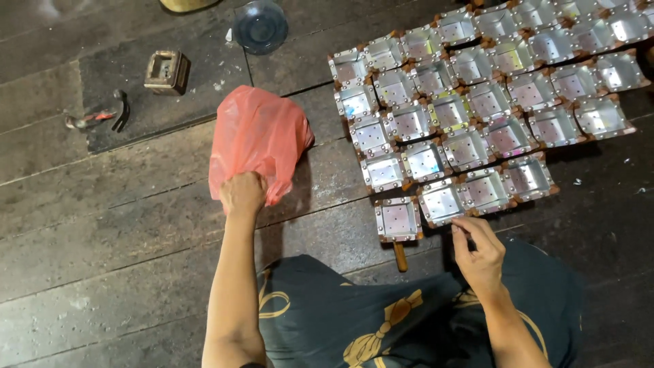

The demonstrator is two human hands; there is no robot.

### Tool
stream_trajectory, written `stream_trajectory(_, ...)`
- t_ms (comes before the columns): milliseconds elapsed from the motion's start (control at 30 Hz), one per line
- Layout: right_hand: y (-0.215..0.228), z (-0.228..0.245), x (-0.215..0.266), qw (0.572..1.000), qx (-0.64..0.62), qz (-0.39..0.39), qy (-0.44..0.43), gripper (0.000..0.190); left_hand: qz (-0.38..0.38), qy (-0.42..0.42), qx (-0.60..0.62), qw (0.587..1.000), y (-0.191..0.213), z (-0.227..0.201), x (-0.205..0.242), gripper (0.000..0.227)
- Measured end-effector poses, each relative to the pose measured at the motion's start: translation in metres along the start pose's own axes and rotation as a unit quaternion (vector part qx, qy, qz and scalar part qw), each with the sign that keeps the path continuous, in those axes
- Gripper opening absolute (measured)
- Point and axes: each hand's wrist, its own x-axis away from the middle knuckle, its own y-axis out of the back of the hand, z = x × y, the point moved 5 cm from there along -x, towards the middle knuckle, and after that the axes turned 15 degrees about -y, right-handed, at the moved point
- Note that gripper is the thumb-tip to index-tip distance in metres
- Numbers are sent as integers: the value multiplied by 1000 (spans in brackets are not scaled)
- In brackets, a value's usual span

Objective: Assembling small wooden frames with metal inserts by hand and using a wooden block to tap them into place.

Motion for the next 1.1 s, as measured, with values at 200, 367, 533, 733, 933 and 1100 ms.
stream_trajectory(200, -5, -14, -2, 1000, -9, -7, -20, 15, 8, -33, 92, 995, -41, -3, -54, 26)
stream_trajectory(367, -13, -15, -7, 999, 13, -28, -29, 11, -122, -179, -54, 975, -110, -6, -89, 20)
stream_trajectory(533, -9, -18, -8, 998, 10, -19, -59, 11, -138, -133, -47, 980, -23, -79, -132, 17)
stream_trajectory(733, -9, -21, -14, 998, -15, -24, -53, 12, -144, -42, -68, 986, 164, -113, -137, 15)
stream_trajectory(933, 9, -6, -21, 998, 14, -62, -28, 14, -145, 63, -87, 984, -42, 38, -5, 15)
stream_trajectory(1100, -3, 9, -10, 991, -95, 17, -95, 21, -354, 50, 249, 900, 88, -58, 127, 17)
